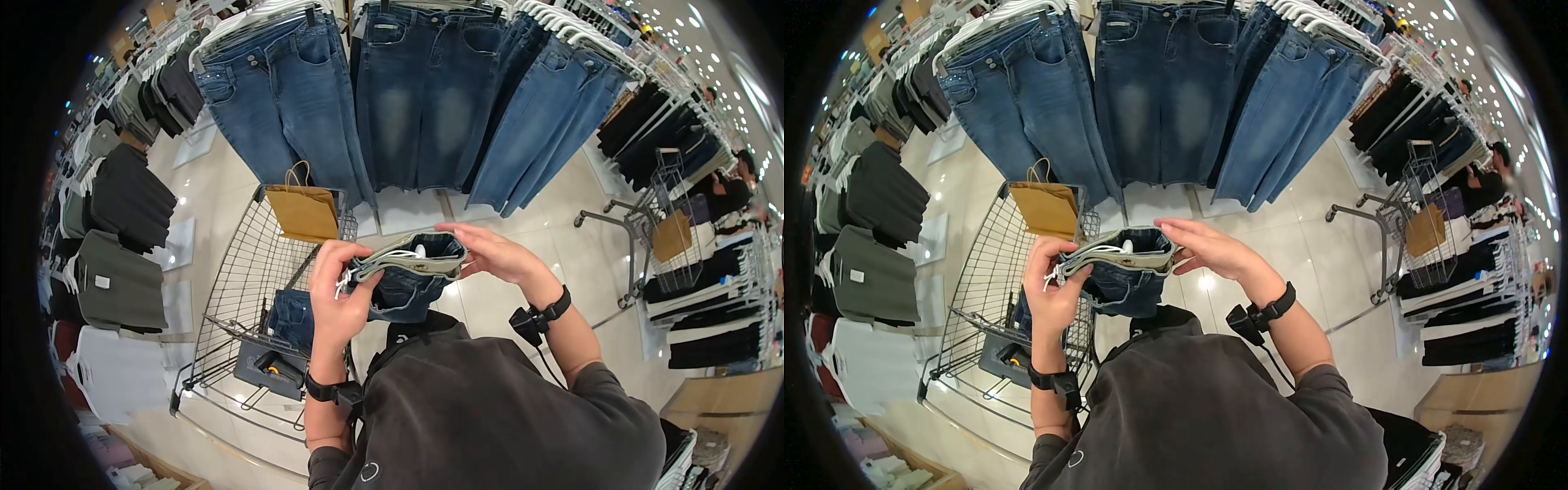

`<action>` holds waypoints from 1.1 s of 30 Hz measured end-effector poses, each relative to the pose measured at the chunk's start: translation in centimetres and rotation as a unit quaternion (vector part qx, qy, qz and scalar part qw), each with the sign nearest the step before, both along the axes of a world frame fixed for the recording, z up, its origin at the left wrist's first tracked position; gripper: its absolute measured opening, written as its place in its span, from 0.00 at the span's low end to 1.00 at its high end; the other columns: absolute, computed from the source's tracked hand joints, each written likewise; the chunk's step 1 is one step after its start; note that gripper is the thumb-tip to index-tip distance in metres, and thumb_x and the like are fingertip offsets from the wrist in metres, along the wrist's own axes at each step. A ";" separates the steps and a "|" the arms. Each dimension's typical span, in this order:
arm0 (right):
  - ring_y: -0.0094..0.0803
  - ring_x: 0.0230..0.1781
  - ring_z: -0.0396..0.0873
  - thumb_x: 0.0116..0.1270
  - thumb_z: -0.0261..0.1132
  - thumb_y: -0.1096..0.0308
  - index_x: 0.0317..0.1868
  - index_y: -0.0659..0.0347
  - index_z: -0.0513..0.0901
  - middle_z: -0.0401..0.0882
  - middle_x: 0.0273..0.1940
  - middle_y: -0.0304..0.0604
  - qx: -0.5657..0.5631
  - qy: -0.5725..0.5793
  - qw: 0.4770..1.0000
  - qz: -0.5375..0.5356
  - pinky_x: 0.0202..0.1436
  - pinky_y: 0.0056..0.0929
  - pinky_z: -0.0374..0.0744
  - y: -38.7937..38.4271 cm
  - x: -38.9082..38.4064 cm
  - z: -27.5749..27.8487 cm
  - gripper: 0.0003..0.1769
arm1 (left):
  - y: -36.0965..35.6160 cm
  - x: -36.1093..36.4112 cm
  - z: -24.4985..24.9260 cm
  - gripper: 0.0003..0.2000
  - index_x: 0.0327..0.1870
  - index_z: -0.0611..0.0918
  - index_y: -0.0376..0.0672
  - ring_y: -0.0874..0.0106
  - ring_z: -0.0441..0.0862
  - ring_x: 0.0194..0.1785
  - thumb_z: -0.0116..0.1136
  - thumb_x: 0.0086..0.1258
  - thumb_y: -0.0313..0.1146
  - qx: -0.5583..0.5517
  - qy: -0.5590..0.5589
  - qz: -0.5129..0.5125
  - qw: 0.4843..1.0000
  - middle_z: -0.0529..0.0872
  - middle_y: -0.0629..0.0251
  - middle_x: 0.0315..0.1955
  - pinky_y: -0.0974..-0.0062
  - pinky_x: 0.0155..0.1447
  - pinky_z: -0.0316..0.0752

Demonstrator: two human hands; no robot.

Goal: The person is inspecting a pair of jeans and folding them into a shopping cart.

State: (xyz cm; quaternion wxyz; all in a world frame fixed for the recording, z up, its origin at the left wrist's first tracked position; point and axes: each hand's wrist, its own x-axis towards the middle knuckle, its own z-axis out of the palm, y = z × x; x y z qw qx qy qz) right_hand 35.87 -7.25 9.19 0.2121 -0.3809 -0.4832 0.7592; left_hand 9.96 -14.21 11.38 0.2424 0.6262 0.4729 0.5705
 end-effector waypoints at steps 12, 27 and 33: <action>0.32 0.55 0.75 0.53 0.69 0.76 0.57 0.60 0.75 0.71 0.63 0.45 0.406 -0.049 0.903 -0.132 0.58 0.31 0.75 -2.7 -1.6 0.9 0.28 | 0.1 -0.6 -1.4 0.15 0.42 0.78 0.36 0.79 0.73 0.38 0.65 0.52 0.14 -0.005 -0.099 0.017 0.995 0.75 0.68 0.38 0.84 0.42 0.68; 0.42 0.41 0.79 0.48 0.77 0.63 0.34 0.61 0.79 0.76 0.51 0.43 0.596 -0.130 0.793 -0.004 0.43 0.35 0.78 -1.9 -1.6 1.0 0.18 | 0.0 -1.1 -2.1 0.15 0.41 0.78 0.37 0.81 0.73 0.37 0.65 0.52 0.15 -0.008 -0.110 0.019 0.994 0.74 0.69 0.38 0.85 0.40 0.67; 0.40 0.39 0.79 0.48 0.76 0.65 0.32 0.61 0.80 0.79 0.44 0.41 0.654 -0.152 0.741 -0.007 0.41 0.36 0.77 -1.8 -0.7 0.7 0.14 | -0.4 -0.8 -1.6 0.15 0.41 0.78 0.37 0.78 0.74 0.37 0.65 0.53 0.16 -0.007 -0.082 0.000 0.997 0.75 0.67 0.38 0.83 0.40 0.67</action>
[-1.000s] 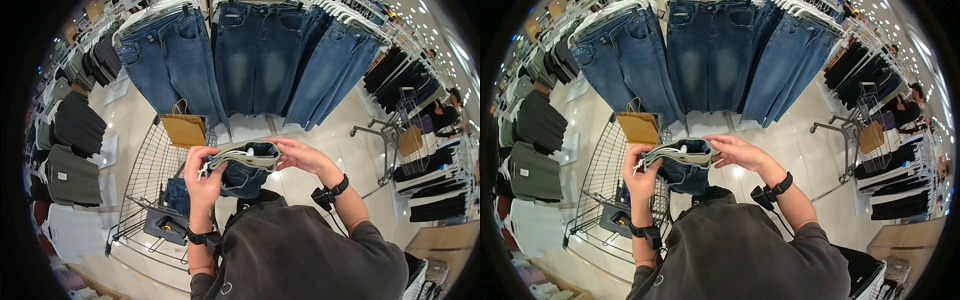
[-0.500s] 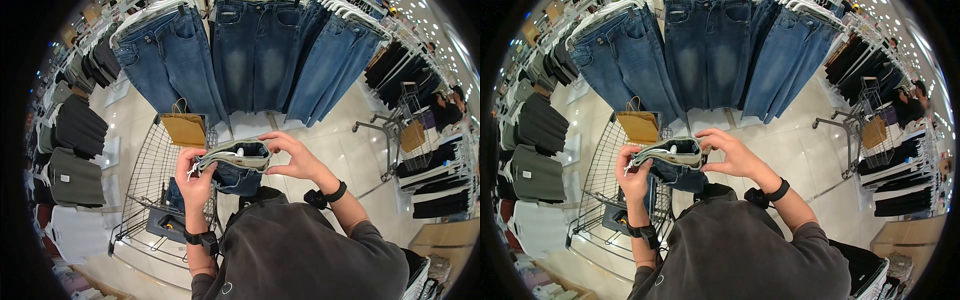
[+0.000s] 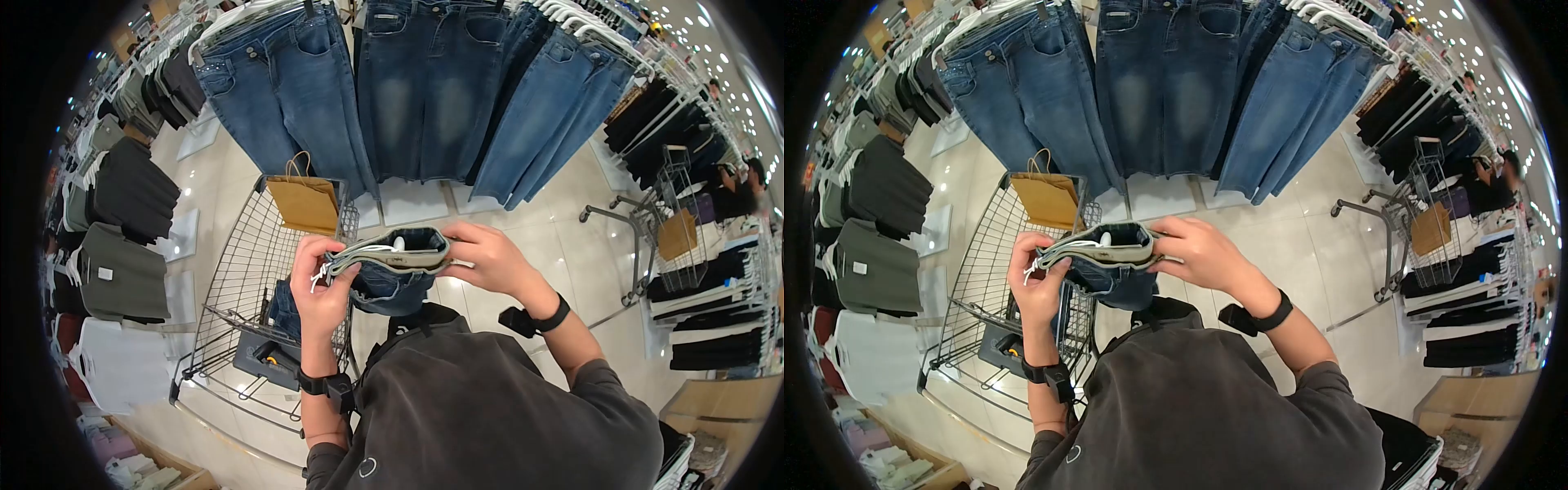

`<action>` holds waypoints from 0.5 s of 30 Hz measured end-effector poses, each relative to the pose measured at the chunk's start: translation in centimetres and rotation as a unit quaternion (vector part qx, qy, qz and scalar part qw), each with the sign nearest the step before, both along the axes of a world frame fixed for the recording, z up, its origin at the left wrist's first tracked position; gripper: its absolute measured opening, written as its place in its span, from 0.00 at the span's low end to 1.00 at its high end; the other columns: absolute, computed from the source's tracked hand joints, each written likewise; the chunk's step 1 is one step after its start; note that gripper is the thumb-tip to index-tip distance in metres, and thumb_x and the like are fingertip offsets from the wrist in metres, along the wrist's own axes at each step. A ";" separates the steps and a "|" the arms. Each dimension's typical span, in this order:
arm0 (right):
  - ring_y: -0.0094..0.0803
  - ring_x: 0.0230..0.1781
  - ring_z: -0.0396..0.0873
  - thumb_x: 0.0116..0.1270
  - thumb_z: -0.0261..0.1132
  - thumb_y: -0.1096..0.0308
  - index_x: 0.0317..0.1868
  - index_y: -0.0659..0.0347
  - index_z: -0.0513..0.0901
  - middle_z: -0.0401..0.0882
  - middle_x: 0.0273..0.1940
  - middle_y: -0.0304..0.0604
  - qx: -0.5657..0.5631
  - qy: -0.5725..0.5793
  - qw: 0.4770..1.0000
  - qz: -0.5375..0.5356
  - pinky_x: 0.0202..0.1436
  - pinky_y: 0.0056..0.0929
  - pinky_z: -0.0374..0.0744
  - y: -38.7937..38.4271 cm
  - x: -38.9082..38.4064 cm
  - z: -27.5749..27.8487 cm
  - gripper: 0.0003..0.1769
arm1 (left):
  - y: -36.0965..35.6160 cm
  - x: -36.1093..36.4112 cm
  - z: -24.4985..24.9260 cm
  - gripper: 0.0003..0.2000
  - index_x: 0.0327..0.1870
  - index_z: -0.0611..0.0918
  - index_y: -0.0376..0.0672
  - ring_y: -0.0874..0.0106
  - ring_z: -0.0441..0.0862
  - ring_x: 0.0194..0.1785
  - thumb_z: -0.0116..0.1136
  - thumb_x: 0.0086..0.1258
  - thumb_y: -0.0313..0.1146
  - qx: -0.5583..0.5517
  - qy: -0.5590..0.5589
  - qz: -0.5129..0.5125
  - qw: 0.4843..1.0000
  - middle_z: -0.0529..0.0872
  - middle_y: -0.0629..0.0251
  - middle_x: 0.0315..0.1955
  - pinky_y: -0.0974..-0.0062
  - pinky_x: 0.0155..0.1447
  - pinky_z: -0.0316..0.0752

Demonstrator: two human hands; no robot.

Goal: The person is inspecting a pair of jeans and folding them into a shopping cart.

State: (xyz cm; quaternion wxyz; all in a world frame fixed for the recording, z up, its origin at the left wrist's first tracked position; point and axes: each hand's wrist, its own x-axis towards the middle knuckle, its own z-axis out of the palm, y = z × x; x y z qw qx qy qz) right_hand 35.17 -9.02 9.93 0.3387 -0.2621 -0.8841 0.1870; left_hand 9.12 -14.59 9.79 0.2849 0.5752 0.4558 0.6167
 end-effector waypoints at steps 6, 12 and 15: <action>0.41 0.34 0.77 0.51 0.73 0.69 0.32 0.60 0.78 0.78 0.36 0.40 0.059 0.003 0.998 -0.001 0.37 0.37 0.74 0.0 0.2 1.1 0.12 | 0.4 -1.2 0.7 0.14 0.39 0.78 0.36 0.70 0.77 0.38 0.64 0.50 0.16 0.010 0.137 -0.007 0.991 0.78 0.62 0.35 0.78 0.43 0.70; 0.40 0.30 0.75 0.50 0.72 0.76 0.50 0.58 0.75 0.76 0.31 0.41 0.039 0.024 0.999 0.004 0.33 0.35 0.73 -0.4 0.1 1.2 0.25 | 0.0 -1.0 0.6 0.14 0.40 0.81 0.36 0.66 0.80 0.39 0.64 0.50 0.16 0.016 0.139 0.008 0.990 0.82 0.59 0.35 0.75 0.46 0.73; 0.35 0.30 0.75 0.52 0.70 0.76 0.57 0.59 0.76 0.76 0.33 0.39 0.115 -0.037 0.992 0.023 0.33 0.32 0.72 0.0 0.1 2.0 0.29 | 0.4 -1.1 0.6 0.14 0.40 0.82 0.36 0.66 0.81 0.39 0.65 0.49 0.17 0.030 0.141 0.015 0.989 0.83 0.59 0.35 0.74 0.46 0.74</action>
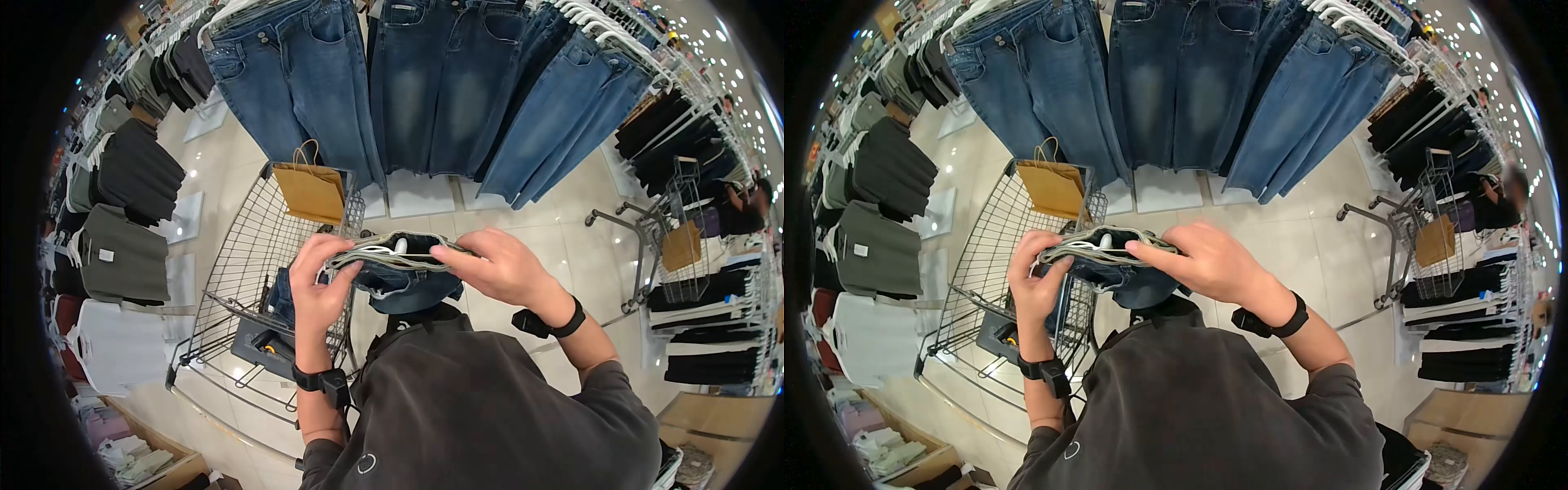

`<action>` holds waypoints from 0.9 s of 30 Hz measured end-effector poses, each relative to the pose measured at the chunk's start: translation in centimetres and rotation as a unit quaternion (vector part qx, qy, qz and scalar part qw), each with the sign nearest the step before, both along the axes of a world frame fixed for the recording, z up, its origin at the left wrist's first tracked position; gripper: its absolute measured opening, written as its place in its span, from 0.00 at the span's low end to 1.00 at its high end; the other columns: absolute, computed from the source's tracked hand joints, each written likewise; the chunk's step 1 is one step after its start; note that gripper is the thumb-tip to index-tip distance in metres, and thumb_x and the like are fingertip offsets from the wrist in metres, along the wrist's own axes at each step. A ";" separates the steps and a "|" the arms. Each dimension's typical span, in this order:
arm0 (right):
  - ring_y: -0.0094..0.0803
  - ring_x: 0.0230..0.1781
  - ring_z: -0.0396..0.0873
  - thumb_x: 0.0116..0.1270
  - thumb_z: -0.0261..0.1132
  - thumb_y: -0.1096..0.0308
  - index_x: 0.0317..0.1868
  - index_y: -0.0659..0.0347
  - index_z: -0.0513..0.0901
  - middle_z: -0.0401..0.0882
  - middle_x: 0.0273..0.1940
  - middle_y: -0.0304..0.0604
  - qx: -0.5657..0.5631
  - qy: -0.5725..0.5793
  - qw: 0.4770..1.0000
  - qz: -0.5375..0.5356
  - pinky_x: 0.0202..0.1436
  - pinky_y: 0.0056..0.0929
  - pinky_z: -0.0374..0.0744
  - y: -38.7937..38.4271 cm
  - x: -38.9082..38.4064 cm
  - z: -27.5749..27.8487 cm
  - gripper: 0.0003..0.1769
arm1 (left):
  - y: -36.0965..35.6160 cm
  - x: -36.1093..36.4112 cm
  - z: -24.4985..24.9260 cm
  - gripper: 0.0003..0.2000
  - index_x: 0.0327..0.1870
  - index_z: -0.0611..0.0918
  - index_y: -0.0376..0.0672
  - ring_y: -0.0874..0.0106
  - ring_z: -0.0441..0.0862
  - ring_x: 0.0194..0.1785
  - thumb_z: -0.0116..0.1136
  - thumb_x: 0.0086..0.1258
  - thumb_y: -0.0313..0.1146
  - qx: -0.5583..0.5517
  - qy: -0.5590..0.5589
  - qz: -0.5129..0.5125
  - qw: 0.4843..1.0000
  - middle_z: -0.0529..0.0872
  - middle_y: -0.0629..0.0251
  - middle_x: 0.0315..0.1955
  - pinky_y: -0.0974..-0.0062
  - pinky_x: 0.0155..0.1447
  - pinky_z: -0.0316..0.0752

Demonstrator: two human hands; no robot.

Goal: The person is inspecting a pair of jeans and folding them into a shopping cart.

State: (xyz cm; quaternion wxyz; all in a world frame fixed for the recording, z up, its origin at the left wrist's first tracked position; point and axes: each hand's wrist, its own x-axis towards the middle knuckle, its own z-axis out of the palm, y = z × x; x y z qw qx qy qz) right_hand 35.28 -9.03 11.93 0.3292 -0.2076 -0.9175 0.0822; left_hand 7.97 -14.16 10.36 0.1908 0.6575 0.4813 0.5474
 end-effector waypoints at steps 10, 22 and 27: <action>0.37 0.35 0.77 0.56 0.68 0.75 0.47 0.59 0.80 0.79 0.40 0.40 -0.008 -0.025 1.000 0.001 0.38 0.32 0.74 2.5 0.5 0.5 0.17 | 1.2 -0.3 1.8 0.17 0.39 0.85 0.38 0.67 0.83 0.36 0.66 0.45 0.15 0.023 0.044 -0.005 0.999 0.84 0.59 0.35 0.75 0.40 0.76; 0.47 0.46 0.76 0.44 0.75 0.70 0.44 0.59 0.73 0.72 0.54 0.48 -0.144 -0.056 0.987 -0.035 0.47 0.40 0.74 5.2 -1.2 -1.9 0.26 | 2.5 1.1 1.4 0.16 0.39 0.86 0.38 0.70 0.82 0.34 0.66 0.46 0.15 -0.030 0.026 0.022 0.999 0.84 0.61 0.34 0.77 0.37 0.75; 0.45 0.39 0.76 0.42 0.72 0.73 0.37 0.62 0.73 0.74 0.51 0.48 -0.086 -0.054 0.995 -0.006 0.44 0.39 0.75 7.1 -1.3 -2.2 0.21 | 3.2 1.1 2.3 0.17 0.40 0.86 0.40 0.68 0.82 0.33 0.67 0.47 0.16 -0.022 0.112 0.036 0.993 0.83 0.61 0.34 0.76 0.34 0.76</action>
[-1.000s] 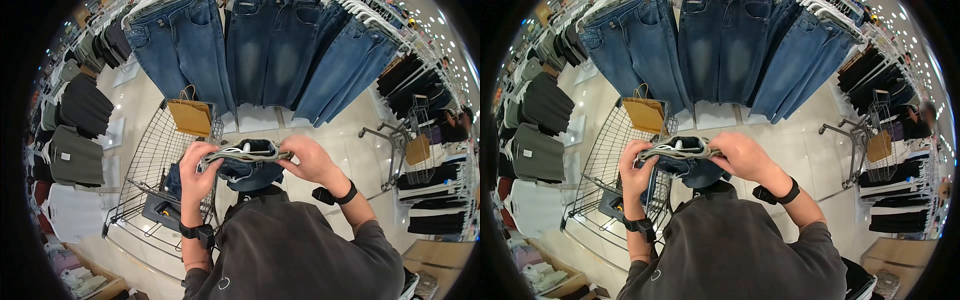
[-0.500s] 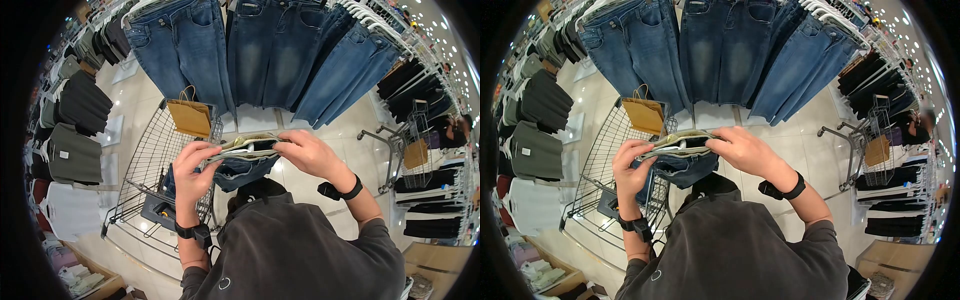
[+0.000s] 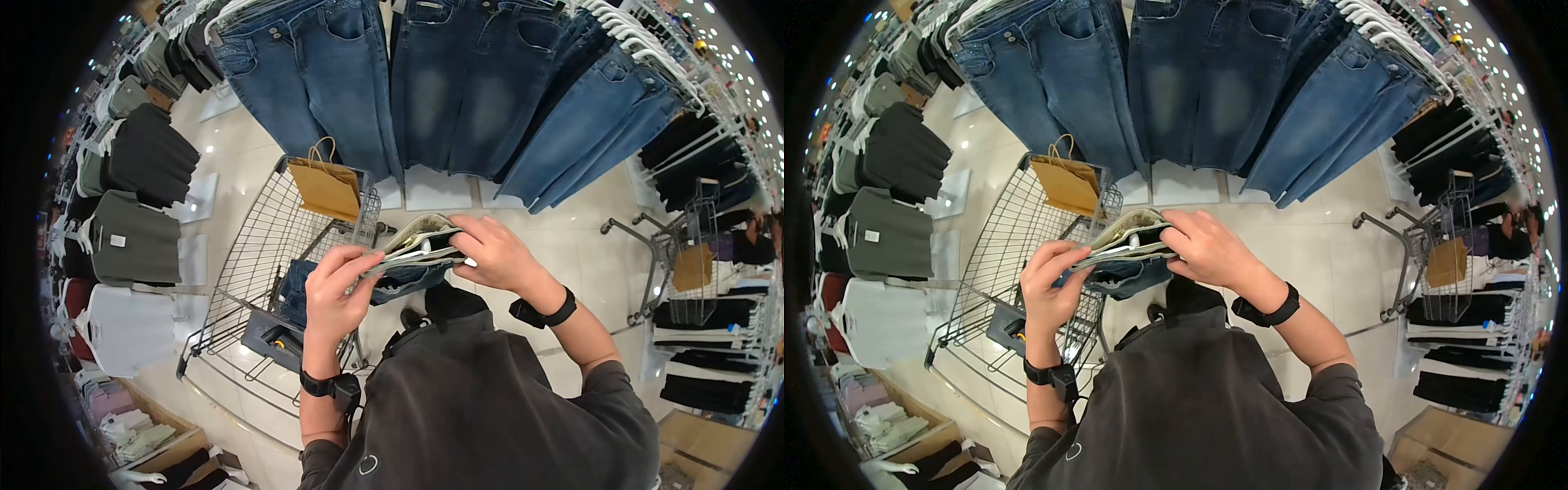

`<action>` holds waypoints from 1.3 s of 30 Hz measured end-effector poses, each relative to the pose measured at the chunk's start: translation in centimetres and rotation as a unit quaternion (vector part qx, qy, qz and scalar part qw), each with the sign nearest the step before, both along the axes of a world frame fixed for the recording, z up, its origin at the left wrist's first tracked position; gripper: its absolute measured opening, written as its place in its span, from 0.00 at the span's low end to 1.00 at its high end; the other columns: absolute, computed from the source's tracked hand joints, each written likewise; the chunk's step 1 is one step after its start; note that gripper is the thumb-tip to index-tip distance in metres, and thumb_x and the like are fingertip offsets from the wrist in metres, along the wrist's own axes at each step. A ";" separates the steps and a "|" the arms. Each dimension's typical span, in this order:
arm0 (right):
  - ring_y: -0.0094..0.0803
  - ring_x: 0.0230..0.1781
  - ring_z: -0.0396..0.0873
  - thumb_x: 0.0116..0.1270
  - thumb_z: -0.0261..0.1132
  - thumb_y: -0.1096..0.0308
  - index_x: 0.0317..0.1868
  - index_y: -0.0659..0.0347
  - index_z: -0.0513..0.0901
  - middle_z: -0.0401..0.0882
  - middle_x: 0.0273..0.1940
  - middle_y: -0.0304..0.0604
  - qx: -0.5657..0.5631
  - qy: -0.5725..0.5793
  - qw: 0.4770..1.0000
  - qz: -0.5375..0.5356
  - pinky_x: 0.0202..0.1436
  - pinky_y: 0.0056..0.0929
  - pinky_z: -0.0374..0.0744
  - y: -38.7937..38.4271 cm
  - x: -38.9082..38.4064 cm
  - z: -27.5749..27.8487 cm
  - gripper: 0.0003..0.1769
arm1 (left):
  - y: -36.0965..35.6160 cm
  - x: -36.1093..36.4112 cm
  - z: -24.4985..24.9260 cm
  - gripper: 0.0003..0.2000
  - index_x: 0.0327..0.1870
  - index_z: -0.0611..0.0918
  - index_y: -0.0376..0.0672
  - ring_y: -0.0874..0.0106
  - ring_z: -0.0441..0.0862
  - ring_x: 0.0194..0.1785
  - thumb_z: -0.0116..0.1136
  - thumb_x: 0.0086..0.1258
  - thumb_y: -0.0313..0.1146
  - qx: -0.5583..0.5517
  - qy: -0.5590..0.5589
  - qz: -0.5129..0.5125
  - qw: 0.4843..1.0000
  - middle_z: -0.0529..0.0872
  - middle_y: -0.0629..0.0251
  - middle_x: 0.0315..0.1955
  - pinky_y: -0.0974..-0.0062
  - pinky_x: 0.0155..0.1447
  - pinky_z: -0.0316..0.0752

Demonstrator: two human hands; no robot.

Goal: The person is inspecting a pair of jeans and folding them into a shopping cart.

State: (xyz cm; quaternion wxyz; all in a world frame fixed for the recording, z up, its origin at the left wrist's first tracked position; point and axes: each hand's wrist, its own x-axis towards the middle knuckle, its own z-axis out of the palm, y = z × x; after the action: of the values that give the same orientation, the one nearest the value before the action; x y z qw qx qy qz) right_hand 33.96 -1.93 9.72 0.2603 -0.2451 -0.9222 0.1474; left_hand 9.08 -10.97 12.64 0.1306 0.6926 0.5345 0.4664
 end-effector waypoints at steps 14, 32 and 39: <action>0.40 0.38 0.76 0.40 0.74 0.69 0.33 0.61 0.77 0.77 0.48 0.46 0.024 0.024 0.990 0.138 0.40 0.35 0.76 6.0 2.4 1.2 0.18 | 4.4 6.2 5.2 0.37 0.63 0.68 0.39 0.58 0.78 0.47 0.68 0.45 0.29 -0.220 0.265 0.051 0.938 0.76 0.54 0.45 0.65 0.47 0.74; 0.32 0.45 0.79 0.61 0.69 0.60 0.51 0.62 0.82 0.82 0.47 0.44 -0.335 0.175 0.924 -0.057 0.50 0.30 0.74 10.9 6.6 -5.6 0.21 | 8.8 7.1 3.4 0.20 0.30 0.78 0.39 0.57 0.79 0.27 0.76 0.44 0.42 -0.180 0.269 0.086 0.942 0.80 0.61 0.25 0.66 0.29 0.72; 0.33 0.53 0.77 0.71 0.55 0.43 0.51 0.65 0.83 0.83 0.47 0.45 -0.632 -0.032 0.773 -0.038 0.60 0.31 0.71 10.6 4.7 -22.7 0.31 | 8.0 6.3 6.5 0.21 0.27 0.77 0.38 0.57 0.76 0.25 0.78 0.38 0.38 -0.165 0.322 0.078 0.929 0.77 0.62 0.23 0.67 0.28 0.69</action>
State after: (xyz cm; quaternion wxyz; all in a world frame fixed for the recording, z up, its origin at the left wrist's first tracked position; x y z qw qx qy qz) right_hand 38.68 8.65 -13.01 0.0220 -0.3943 -0.6186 0.6793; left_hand 15.42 -2.93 19.13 0.0271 0.7303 0.6697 0.1324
